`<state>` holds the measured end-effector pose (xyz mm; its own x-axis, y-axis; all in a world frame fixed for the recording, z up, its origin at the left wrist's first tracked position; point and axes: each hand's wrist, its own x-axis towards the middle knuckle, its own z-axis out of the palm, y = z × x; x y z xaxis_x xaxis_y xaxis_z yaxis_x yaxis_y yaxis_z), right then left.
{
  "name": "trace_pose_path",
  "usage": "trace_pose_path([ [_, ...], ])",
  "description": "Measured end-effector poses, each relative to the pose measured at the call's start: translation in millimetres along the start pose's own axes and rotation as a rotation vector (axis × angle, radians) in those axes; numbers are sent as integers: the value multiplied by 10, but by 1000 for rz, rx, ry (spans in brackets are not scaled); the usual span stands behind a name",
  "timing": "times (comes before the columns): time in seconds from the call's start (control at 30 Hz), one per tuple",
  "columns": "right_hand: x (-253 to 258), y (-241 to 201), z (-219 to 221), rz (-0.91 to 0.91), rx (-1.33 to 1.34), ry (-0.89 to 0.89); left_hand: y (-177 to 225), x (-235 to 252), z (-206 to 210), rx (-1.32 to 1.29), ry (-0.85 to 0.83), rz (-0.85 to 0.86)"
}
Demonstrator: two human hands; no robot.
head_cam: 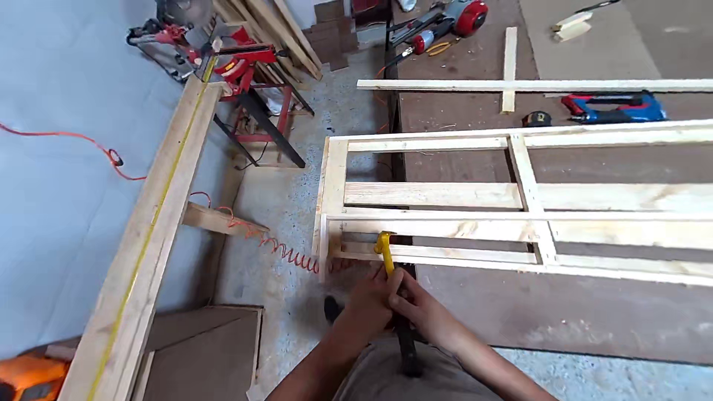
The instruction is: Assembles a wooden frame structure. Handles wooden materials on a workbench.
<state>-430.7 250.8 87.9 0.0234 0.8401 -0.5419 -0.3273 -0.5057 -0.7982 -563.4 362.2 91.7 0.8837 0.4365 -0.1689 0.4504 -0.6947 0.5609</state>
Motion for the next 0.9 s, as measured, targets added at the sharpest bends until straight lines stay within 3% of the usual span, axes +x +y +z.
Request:
trace_pose_path([
  [0.13, 138, 172, 198, 27, 125, 121, -622, -45, -258, 118, -131, 242],
  [0.23, 145, 436, 327, 52, 237, 355, -1298, 77, -772, 232, -152, 262],
  [0.3, 105, 550, 496, 11, 381, 418, -1856, 417, -1059, 238, -90, 218],
  [0.37, 106, 587, 764, -39, 501, 428, -2262, 917, -1232, 228, -155, 135],
  [0.43, 265, 547, 1022, -101, 549, 449, -2497, 1442, -1156, 217, -184, 225],
  [0.57, 967, 463, 1385, -26, 521, 547, -2567, 2089, -632, 285, -435, 507],
  [0.7, 1282, 479, 1375, 105, 403, 467, -2649, 2309, -566, 369, -546, 725],
  [0.83, 1294, 359, 1403, -53, 588, 834, -2648, 2339, -569, 350, -578, 727],
  [0.9, 1436, 354, 1584, 1, 538, 834, -2662, 2337, -586, 352, -607, 728],
])
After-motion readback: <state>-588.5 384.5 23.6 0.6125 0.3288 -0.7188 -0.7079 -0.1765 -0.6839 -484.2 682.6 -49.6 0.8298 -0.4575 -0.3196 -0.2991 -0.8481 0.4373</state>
